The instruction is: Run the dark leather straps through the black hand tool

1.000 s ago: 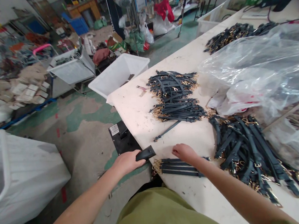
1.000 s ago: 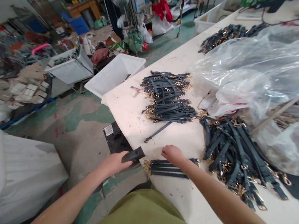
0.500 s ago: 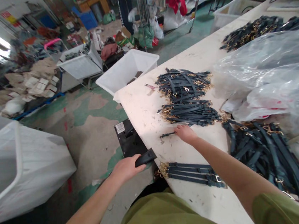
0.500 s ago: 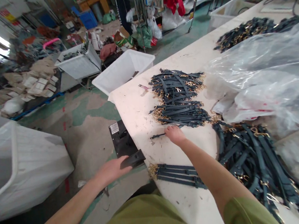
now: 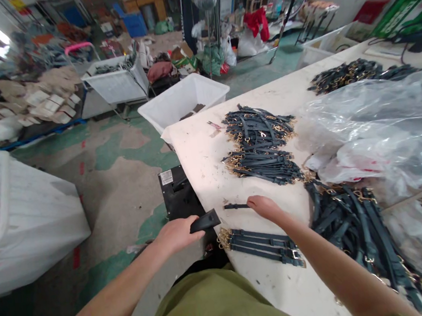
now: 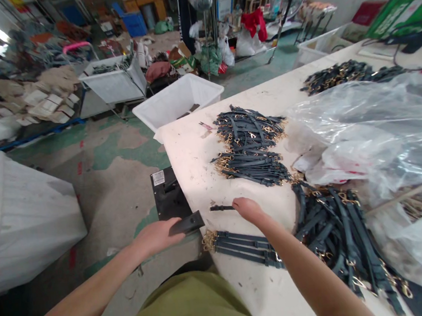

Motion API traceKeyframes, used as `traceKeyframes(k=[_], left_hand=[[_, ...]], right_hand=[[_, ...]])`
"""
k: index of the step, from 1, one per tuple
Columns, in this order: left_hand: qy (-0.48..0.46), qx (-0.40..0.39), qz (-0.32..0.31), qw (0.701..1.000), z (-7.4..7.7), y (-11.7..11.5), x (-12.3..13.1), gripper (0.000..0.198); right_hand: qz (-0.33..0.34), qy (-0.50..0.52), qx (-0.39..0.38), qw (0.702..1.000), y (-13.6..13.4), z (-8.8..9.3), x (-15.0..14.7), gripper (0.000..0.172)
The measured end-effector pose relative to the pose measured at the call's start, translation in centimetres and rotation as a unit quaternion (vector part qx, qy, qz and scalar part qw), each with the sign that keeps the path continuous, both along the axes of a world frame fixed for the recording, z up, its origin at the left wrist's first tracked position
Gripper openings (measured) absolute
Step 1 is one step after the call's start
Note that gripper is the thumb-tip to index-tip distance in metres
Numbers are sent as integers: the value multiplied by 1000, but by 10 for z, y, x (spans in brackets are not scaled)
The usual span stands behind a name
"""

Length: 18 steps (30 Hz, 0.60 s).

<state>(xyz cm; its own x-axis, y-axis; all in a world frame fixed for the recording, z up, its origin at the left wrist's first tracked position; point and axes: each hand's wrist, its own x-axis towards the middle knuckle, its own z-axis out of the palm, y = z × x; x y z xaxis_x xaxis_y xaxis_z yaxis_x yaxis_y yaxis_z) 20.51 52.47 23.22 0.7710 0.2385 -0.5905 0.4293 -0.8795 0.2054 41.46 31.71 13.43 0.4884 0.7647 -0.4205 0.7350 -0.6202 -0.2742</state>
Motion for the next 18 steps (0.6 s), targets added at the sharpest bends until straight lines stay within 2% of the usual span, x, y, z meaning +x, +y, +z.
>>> traceKeyframes(k=[2, 4, 6, 8, 12, 18], left_hand=[[2, -2, -5, 1000, -1, -1, -1, 46], [6, -1, -6, 1000, -3, -1, -3, 47], [10, 2, -8, 1000, -5, -1, -3, 48], [13, 4, -13, 1000, -7, -2, -3, 48], [16, 9, -35, 999, -9, -8, 4, 48], [-9, 46, -107, 993, -15, -26, 41, 48]], right_hand=[[-13, -13, -26, 999, -12, -26, -3, 30], [-26, -42, -15, 999, -18, -41, -7, 25], [-36, -63, 18, 997, -16, -44, -13, 23], [-41, -67, 58, 995, -10, -43, -22, 27], [-86, -35, 100, 991, 5, -43, -43, 30], [-172, 2, 101, 980, 5, -58, -51, 26]])
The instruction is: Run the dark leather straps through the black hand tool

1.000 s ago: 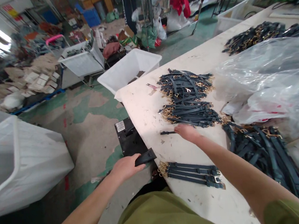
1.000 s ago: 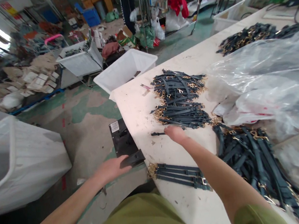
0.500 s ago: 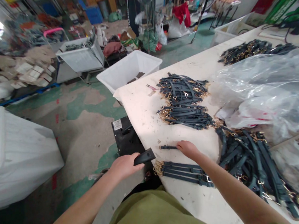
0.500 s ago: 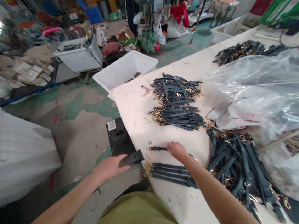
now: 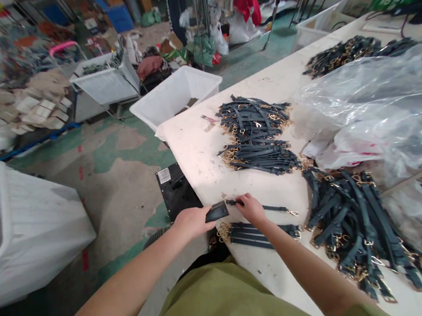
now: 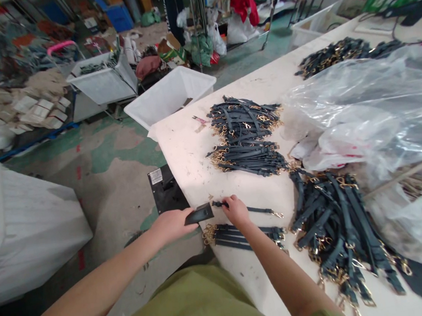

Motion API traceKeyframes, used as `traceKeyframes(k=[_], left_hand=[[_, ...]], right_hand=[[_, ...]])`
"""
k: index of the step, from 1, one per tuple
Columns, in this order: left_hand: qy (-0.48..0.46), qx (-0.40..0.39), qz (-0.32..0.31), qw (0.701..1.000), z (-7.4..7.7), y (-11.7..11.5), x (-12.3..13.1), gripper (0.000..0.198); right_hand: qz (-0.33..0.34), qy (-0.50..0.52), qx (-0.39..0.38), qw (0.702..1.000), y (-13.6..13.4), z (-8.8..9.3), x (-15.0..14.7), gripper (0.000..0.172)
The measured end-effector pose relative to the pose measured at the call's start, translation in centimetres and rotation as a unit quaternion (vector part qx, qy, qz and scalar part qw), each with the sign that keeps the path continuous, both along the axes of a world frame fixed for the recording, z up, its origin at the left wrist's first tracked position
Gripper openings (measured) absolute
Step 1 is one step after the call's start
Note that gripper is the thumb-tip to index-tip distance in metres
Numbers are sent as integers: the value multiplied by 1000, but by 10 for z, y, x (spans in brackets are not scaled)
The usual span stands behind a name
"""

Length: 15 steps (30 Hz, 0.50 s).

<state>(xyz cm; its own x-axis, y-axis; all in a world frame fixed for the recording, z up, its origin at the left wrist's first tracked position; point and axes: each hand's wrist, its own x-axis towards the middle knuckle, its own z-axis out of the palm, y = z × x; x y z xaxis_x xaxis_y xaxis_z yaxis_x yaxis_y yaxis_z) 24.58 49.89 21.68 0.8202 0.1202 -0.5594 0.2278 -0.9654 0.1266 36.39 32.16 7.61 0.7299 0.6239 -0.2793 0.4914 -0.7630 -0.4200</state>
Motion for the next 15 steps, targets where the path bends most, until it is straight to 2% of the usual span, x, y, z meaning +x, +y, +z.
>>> traceKeyframes(k=[4, 7, 12, 15], left_hand=[[-8, 2, -29, 1000, -11, -15, 38, 44], [10, 3, -48, 999, -16, -21, 58, 45], [23, 16, -83, 996, -15, -17, 62, 43], [21, 29, -107, 994, -15, -23, 67, 45]], right_hand=[[-1, -2, 24, 1000, -6, -3, 3, 24], [-12, -7, 49, 999, -10, -7, 4, 24], [-30, 4, 84, 996, -12, -13, 5, 22], [-35, 16, 90, 995, -12, -13, 7, 22]])
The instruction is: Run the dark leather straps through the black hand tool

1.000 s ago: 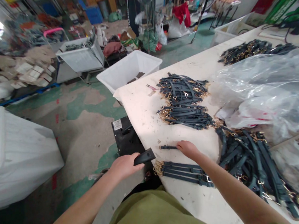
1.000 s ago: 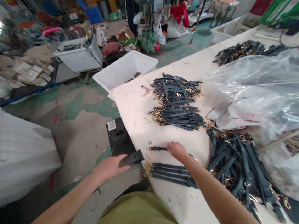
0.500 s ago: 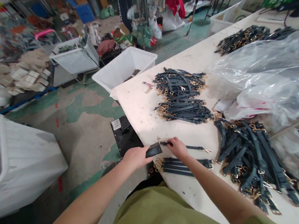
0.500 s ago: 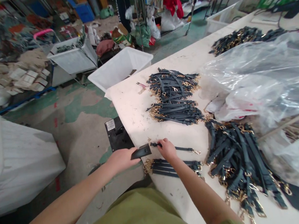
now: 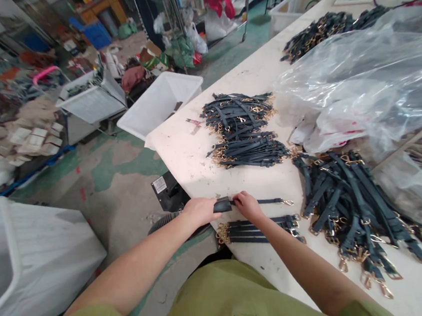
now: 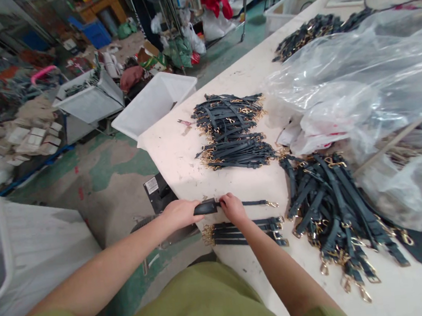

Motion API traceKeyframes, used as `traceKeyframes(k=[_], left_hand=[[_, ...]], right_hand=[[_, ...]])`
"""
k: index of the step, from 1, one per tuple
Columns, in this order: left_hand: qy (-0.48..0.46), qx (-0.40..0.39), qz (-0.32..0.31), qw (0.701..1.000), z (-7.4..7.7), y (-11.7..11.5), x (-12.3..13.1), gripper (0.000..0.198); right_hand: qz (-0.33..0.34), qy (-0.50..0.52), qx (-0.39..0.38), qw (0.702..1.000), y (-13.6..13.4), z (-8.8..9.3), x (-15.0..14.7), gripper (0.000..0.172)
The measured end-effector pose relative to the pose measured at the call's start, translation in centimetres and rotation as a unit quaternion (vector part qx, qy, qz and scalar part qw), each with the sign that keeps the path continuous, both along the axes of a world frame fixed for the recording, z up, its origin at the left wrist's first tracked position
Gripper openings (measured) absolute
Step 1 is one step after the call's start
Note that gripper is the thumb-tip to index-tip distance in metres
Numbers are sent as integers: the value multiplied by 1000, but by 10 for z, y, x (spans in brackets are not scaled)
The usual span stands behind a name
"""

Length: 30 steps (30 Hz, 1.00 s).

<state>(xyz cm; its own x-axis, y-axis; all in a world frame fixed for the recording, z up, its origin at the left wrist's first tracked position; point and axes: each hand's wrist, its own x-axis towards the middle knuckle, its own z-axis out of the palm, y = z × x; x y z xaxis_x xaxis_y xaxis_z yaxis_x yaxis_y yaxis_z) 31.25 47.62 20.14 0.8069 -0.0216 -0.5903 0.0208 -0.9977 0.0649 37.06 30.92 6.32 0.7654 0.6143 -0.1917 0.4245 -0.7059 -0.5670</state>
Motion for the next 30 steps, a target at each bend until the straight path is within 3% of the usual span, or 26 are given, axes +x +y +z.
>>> traceKeyframes(k=[4, 11, 20, 30], left_hand=[[13, 4, -9, 1000, 1, -6, 8, 45], [17, 4, 36, 999, 14, 25, -13, 47], [1, -30, 81, 996, 2, 23, -19, 49], [-7, -43, 73, 996, -8, 18, -16, 50]], right_hand=[[3, 14, -3, 1000, -1, 5, 2, 22], [-1, 18, -8, 1000, 0, 8, 2, 21], [6, 9, -33, 999, 3, 5, 3, 24], [14, -5, -41, 999, 5, 3, 0, 24]])
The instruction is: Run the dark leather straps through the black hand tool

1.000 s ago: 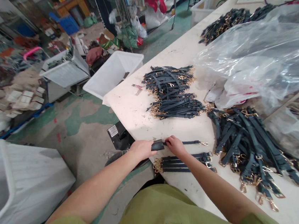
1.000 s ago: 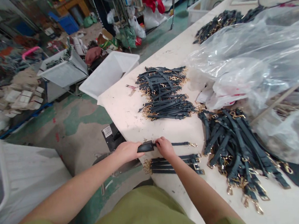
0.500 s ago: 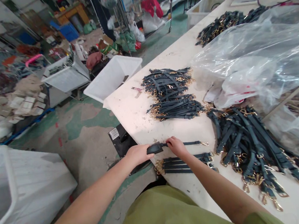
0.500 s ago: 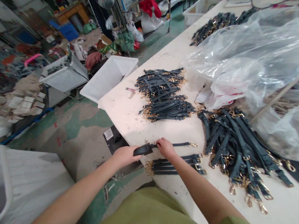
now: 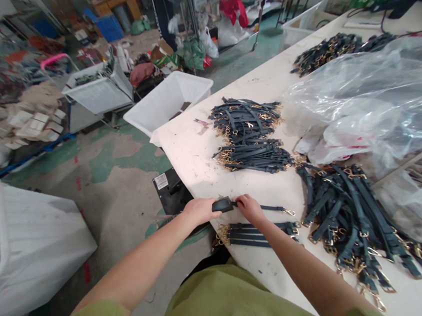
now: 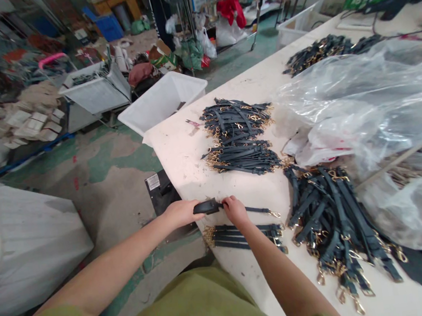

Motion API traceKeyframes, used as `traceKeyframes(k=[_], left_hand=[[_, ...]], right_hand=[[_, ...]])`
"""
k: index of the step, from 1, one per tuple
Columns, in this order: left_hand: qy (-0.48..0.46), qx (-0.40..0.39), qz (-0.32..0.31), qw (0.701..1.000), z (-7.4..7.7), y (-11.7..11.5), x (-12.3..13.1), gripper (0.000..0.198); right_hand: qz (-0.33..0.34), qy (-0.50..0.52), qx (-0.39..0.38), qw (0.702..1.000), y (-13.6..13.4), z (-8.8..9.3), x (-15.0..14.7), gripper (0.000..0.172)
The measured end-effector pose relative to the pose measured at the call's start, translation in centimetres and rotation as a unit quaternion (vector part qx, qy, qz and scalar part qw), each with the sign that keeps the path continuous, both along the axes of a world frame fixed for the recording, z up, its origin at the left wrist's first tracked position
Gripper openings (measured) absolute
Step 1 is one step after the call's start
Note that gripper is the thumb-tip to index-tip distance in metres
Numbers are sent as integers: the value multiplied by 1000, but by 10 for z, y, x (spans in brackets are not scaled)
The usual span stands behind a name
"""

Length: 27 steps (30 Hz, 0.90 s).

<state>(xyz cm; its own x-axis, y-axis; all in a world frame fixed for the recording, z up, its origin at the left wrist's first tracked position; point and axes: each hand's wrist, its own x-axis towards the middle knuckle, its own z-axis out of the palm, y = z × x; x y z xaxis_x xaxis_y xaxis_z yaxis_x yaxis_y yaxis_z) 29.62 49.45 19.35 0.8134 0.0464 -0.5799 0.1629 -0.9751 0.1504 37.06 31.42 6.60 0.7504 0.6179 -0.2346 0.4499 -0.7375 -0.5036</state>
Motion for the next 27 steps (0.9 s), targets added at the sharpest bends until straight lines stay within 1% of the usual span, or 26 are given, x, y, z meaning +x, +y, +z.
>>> traceKeyframes(k=[5, 9, 14, 17, 20, 22, 25, 27], left_hand=[[-2, 19, 12, 1000, 3, 0, 2, 49], [-1, 8, 19, 1000, 12, 9, -4, 49], [-4, 29, 95, 995, 31, 28, -31, 51], [11, 22, 115, 993, 37, 30, -49, 47], [12, 12, 131, 991, 38, 27, -67, 46], [16, 9, 140, 990, 37, 27, -78, 48], [24, -4, 149, 989, 34, 28, -94, 49], [26, -6, 155, 988, 33, 28, -101, 50]], right_hand=[[-2, 1, -4, 1000, 0, 0, 1, 24], [-1, 1, 1, 1000, -1, 1, 0, 24], [25, 10, -26, 999, 4, 7, 3, 23], [61, -13, -61, 996, 9, 14, 4, 17], [109, -59, -80, 989, 13, 19, -4, 13], [127, -63, -89, 986, 13, 20, -15, 12], [120, -46, -97, 987, 10, 19, -32, 15], [108, -52, -101, 988, 9, 19, -39, 17]])
